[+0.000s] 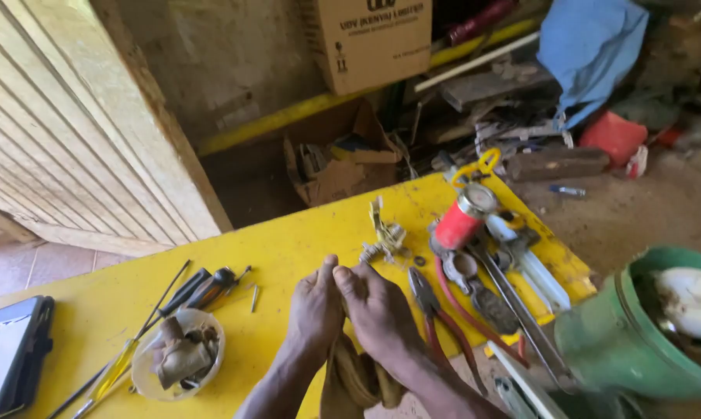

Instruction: The person assembles a small metal valve by hand, inserting a black rubber seal into a brass fitting and tightening it. They then wipe a red cylindrical component with a cloth and place it on the table.

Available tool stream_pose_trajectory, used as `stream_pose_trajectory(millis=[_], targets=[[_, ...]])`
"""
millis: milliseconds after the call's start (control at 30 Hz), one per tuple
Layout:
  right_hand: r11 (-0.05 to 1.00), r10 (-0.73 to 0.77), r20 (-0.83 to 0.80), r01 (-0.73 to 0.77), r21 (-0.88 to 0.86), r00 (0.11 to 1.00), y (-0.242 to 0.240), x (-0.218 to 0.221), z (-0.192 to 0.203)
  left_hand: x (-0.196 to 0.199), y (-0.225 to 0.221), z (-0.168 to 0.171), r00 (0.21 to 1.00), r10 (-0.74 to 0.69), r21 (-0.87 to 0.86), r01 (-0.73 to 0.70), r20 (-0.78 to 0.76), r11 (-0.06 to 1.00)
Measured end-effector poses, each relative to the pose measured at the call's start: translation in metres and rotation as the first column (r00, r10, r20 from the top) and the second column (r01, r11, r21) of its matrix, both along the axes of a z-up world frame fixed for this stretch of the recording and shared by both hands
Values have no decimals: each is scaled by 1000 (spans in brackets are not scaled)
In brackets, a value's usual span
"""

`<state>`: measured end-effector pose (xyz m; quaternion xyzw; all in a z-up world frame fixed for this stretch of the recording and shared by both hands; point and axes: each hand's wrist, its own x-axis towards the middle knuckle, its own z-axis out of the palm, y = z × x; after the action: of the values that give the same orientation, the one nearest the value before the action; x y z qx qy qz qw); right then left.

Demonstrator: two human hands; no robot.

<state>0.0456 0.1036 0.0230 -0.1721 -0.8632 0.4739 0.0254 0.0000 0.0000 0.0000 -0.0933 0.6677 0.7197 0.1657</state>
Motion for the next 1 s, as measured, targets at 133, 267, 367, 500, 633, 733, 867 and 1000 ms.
stream_pose_trajectory(millis=[133,267,367,500,633,733,867,1000], targets=[[984,37,134,-59,165,990,28,-5,34,14,-11,36,988,-153,-147,151,-3,977],[976,-88,-60,98,196,994,70,-24,2,17,-31,21,860,-508,-794,282,-39,539],[949,-138,-20,138,283,990,68,-32,12,15,-36,15,813,-581,-928,197,-25,315],[899,-38,45,14,438,998,70,-57,-18,8,-42,11,861,-504,-956,194,59,220],[881,-12,29,-3,473,999,63,-69,-33,-5,-48,3,891,-453,-963,99,-27,252],[913,38,-9,-31,406,999,50,-66,-20,-9,-44,5,891,-434,-938,25,-135,345],[959,32,224,-93,268,974,35,-39,41,-11,-40,10,791,-577,-959,-41,-202,280],[921,-30,77,-2,389,997,70,-28,27,-5,-35,31,807,-554,-854,127,-207,504]])
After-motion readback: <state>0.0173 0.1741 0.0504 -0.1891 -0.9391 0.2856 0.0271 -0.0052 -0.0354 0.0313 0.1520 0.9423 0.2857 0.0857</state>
